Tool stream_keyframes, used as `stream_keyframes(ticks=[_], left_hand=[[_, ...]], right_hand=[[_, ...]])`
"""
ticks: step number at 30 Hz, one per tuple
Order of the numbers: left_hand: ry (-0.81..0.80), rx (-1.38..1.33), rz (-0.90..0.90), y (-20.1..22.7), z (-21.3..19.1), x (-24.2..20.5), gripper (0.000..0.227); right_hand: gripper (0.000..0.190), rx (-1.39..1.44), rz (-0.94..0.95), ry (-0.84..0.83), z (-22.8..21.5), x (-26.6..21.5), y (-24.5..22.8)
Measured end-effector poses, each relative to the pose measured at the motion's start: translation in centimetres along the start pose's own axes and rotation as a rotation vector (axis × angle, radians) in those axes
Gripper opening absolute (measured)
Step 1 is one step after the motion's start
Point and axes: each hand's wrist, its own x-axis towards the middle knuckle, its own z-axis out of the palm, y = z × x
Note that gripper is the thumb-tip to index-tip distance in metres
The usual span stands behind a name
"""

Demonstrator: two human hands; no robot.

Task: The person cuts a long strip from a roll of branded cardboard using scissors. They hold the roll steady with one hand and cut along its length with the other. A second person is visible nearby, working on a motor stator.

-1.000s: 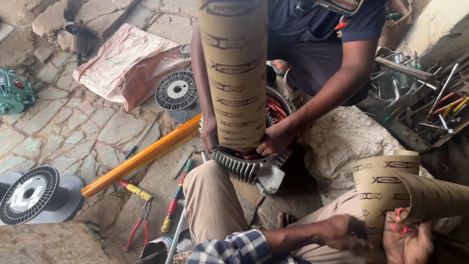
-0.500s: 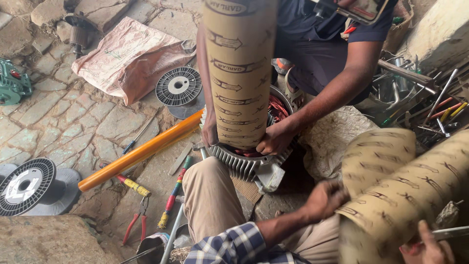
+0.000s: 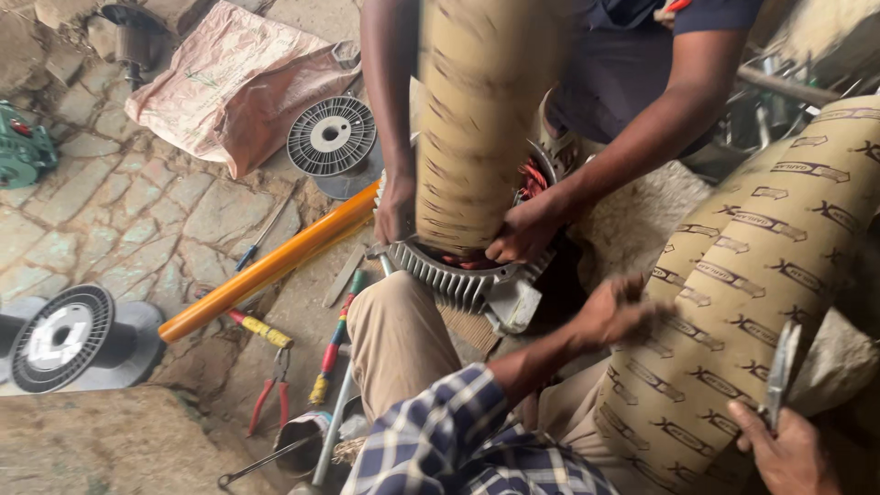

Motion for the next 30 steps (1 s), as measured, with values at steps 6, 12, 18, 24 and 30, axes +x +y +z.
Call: stream_keyframes(ticks=[6,12,18,24,30], left_hand=[[-0.199,0.136,-0.181,-3.7,-1.1,-8.9,0.068],[-0.114,0.432,-0.24,-3.9,-2.4,-11.7,0.092],[-0.032,0.256,-0.442,-1.4,-2.0,-12.2,0.077],[-0.144,0.059,-0.351,3.9,0.1,-11.3,0.069],[-0.142,0.075,-0.356,3.7,0.3,-11.9,0.077]], right_hand=[[0.038,0.096,-0.173,0.133,0.4,-4.5,-3.2],[0.028,0.166,-0.23,0.107,-1.9,-9.6,-10.3],[0.028,0.218,-0.33,0.142,-3.0,-12.3,-13.5],[0.025,0.196,-0.281,0.109,-3.7,-12.9,-16.2],[0.026,0.11,-0.509,0.113,-3.8,-13.2,-16.0]])
